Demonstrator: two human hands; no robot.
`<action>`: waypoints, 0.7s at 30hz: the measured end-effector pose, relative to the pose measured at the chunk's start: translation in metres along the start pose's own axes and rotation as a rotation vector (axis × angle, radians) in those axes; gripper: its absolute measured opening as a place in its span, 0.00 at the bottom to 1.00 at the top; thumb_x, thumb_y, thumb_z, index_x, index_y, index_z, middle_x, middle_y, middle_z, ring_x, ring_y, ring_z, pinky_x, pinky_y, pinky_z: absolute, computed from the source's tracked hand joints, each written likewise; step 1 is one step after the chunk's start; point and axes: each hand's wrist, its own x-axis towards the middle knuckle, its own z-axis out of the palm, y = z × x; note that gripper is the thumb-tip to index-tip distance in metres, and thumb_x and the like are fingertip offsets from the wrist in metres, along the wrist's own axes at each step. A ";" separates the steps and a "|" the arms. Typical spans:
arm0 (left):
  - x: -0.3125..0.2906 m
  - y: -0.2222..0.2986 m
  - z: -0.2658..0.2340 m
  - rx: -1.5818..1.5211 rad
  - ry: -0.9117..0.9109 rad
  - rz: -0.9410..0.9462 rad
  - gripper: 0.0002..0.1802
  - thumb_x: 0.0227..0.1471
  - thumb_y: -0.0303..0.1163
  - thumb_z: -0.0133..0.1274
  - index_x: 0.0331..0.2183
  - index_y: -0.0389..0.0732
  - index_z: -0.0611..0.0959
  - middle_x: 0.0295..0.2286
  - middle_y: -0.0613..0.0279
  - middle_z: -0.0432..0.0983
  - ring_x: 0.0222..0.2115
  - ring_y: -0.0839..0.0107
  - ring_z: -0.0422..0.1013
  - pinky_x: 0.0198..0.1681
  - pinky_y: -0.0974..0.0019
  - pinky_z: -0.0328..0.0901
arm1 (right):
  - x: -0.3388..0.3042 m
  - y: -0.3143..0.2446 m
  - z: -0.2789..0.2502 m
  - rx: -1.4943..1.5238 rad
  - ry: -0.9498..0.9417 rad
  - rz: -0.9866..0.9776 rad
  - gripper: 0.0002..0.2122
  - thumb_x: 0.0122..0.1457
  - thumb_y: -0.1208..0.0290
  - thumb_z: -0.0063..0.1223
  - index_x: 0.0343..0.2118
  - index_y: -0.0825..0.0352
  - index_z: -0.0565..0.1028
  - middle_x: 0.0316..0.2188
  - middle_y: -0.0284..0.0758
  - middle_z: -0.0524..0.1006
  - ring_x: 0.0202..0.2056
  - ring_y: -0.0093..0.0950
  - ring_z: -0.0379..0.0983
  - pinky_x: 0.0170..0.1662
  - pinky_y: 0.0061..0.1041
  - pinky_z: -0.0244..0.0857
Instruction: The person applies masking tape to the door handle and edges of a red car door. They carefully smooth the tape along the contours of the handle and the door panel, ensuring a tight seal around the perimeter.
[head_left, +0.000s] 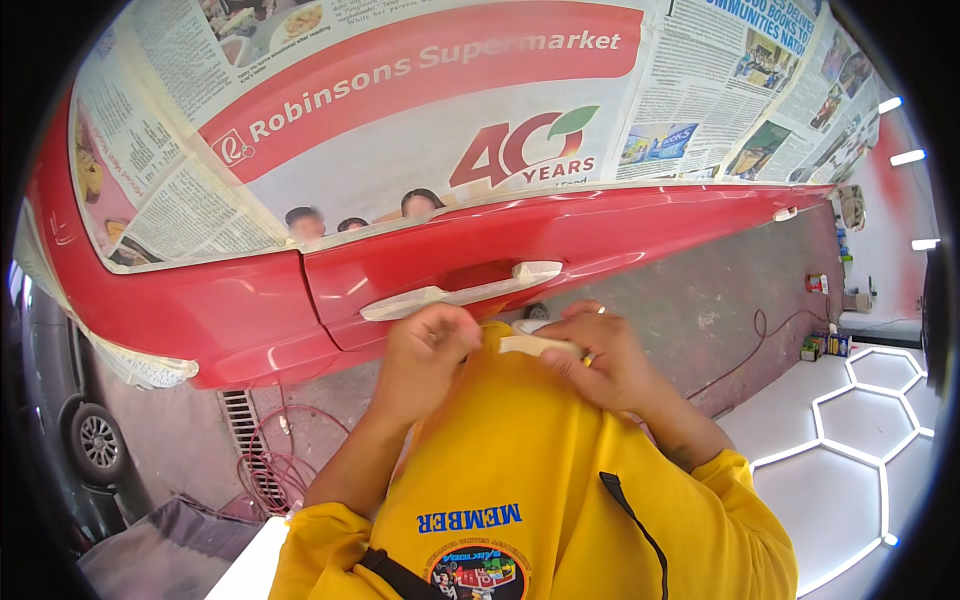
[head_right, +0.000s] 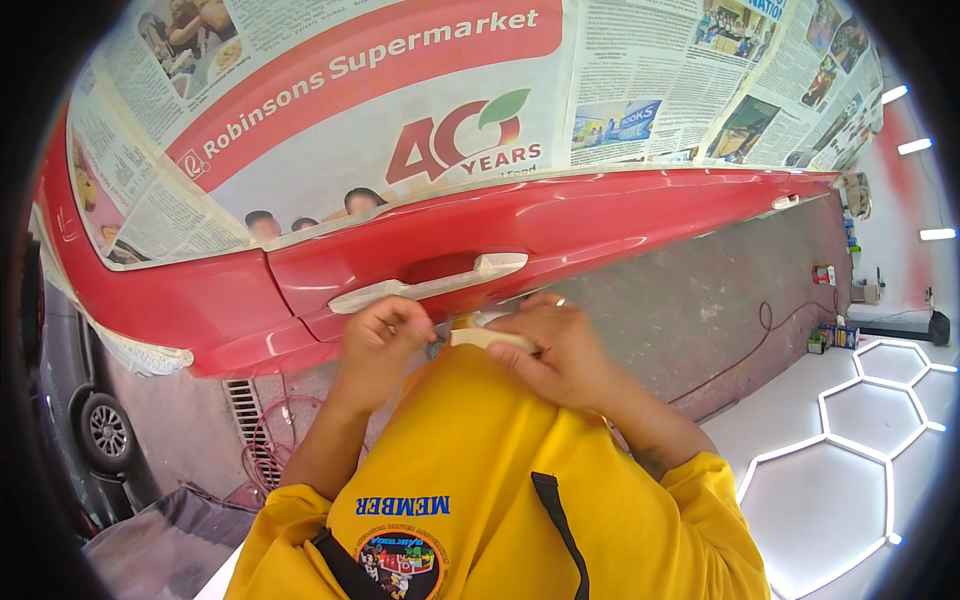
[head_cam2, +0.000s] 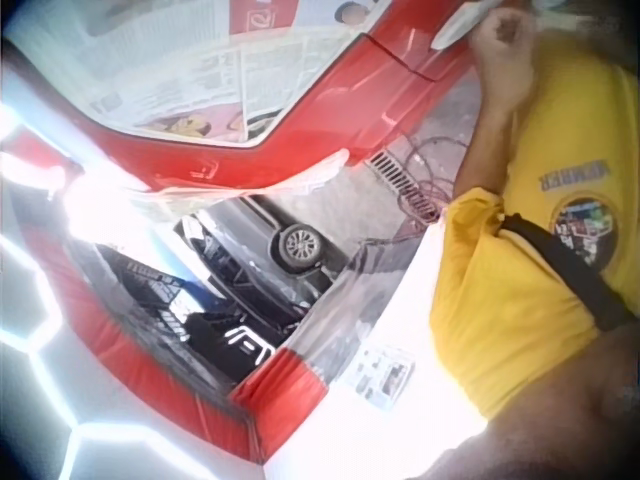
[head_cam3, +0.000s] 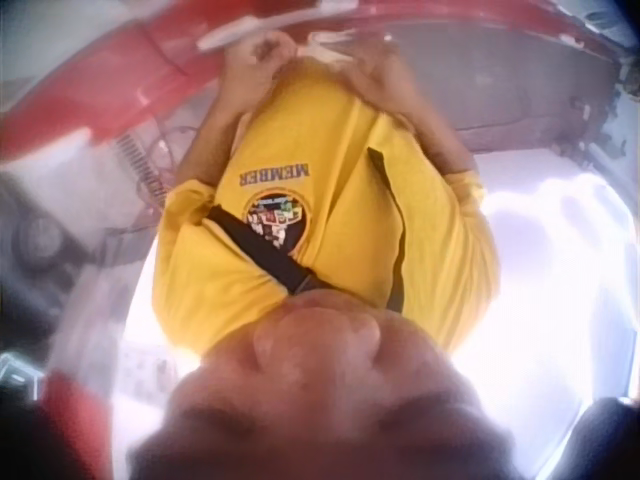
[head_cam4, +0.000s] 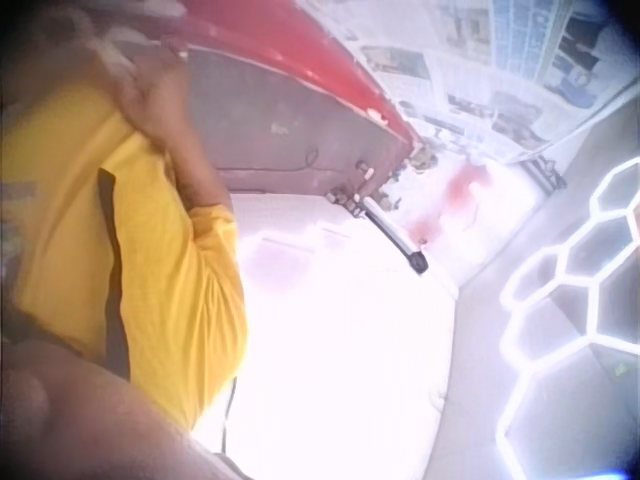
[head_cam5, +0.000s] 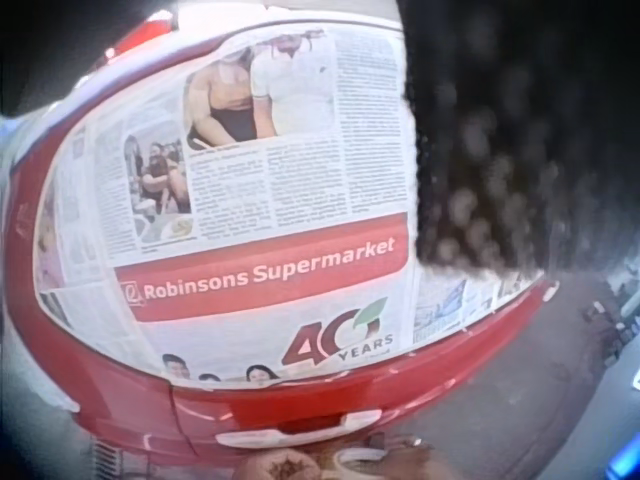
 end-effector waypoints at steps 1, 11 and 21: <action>0.001 0.001 -0.009 0.016 0.073 0.034 0.05 0.66 0.28 0.63 0.40 0.37 0.86 0.35 0.66 0.84 0.34 0.78 0.77 0.41 0.71 0.70 | 0.006 0.004 -0.005 0.081 0.058 0.126 0.09 0.69 0.67 0.63 0.45 0.67 0.86 0.32 0.39 0.86 0.31 0.33 0.80 0.51 0.35 0.72; -0.017 0.014 0.019 -0.188 0.023 -0.093 0.13 0.65 0.26 0.65 0.50 0.32 0.87 0.41 0.58 0.87 0.40 0.71 0.83 0.46 0.67 0.76 | 0.023 -0.011 -0.011 0.215 0.123 0.130 0.09 0.73 0.69 0.60 0.44 0.69 0.86 0.33 0.39 0.87 0.30 0.26 0.82 0.36 0.27 0.73; -0.005 0.010 0.016 -0.146 -0.092 -0.108 0.07 0.66 0.28 0.65 0.42 0.34 0.87 0.37 0.62 0.86 0.37 0.73 0.82 0.43 0.68 0.75 | 0.024 -0.010 0.010 0.104 0.122 0.042 0.08 0.69 0.68 0.64 0.43 0.67 0.86 0.30 0.41 0.85 0.27 0.34 0.80 0.33 0.32 0.72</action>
